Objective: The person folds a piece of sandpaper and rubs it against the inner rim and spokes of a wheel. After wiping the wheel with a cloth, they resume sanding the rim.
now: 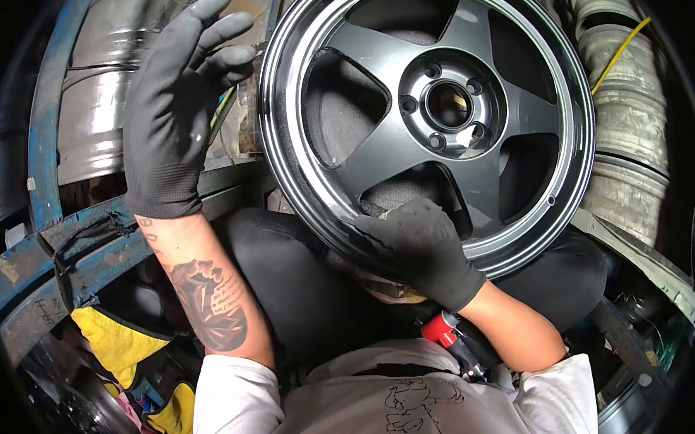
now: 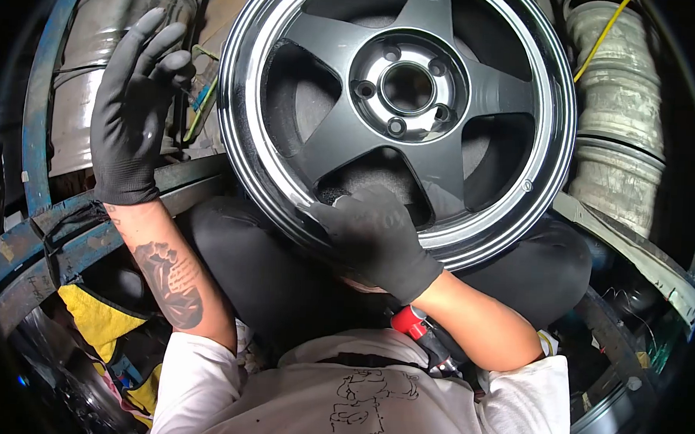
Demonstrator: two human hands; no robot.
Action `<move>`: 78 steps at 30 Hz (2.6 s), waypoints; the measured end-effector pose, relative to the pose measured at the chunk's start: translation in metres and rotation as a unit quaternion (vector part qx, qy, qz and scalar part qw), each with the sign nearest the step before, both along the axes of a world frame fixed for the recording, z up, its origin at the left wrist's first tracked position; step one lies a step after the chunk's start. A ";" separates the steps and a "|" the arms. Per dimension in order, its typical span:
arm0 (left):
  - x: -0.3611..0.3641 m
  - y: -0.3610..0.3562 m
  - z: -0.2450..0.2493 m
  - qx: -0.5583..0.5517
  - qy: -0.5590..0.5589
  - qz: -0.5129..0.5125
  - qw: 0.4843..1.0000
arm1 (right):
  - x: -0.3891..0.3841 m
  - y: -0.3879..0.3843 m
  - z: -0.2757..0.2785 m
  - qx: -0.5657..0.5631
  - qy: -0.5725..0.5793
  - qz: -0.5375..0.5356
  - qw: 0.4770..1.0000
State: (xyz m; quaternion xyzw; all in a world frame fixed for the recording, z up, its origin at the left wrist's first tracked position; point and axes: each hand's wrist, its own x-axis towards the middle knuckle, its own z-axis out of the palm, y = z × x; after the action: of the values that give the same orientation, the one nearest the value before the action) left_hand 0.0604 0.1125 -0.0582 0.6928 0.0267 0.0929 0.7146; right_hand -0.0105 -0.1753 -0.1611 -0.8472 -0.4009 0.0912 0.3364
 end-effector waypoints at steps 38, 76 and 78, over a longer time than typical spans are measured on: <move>0.009 -0.038 0.026 -0.026 0.093 0.022 0.995 | 0.012 0.004 0.009 -0.044 0.060 0.020 0.997; 0.010 -0.065 0.028 0.047 0.093 0.013 0.994 | 0.002 0.003 0.005 -0.056 0.092 0.038 0.993; 0.011 -0.065 0.030 0.039 0.083 0.015 0.996 | 0.001 0.000 0.012 -0.056 0.100 0.042 0.992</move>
State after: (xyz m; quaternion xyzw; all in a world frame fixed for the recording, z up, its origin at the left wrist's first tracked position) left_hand 0.0712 0.0477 -0.0284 0.7250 0.0928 0.0463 0.6809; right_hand -0.0098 -0.1755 -0.1495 -0.8335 -0.3950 0.2121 0.3228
